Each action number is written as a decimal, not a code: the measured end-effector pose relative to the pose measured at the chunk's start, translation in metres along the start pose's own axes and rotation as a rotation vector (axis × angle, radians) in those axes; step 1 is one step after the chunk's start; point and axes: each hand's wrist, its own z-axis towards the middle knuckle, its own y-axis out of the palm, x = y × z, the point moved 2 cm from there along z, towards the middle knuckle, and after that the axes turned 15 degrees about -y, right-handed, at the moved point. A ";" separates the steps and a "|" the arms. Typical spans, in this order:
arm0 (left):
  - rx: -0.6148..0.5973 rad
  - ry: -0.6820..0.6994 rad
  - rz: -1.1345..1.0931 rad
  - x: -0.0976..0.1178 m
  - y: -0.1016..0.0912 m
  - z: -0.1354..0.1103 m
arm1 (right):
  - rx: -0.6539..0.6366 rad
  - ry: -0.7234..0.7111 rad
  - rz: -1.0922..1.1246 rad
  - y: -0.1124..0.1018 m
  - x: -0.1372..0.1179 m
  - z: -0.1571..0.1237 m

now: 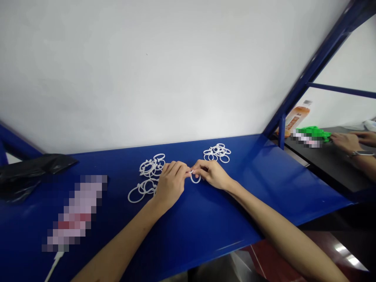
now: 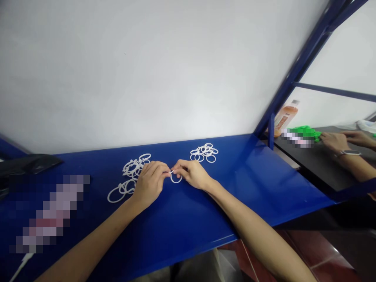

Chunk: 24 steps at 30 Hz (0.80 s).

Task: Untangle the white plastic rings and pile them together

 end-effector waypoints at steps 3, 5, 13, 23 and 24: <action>0.024 0.040 -0.006 0.002 -0.003 -0.001 | -0.027 -0.029 -0.011 -0.001 -0.003 0.000; 0.040 0.068 -0.015 0.004 -0.005 -0.002 | -0.047 -0.058 -0.021 -0.002 -0.007 0.000; -0.008 0.032 -0.052 0.003 -0.008 0.000 | -0.101 -0.137 -0.107 -0.003 -0.014 0.000; -0.039 -0.183 0.422 -0.039 -0.001 0.009 | 0.193 0.037 -0.461 -0.018 0.014 -0.002; -0.019 -0.220 0.463 -0.045 -0.001 0.009 | 0.273 0.089 -0.519 -0.027 0.018 -0.003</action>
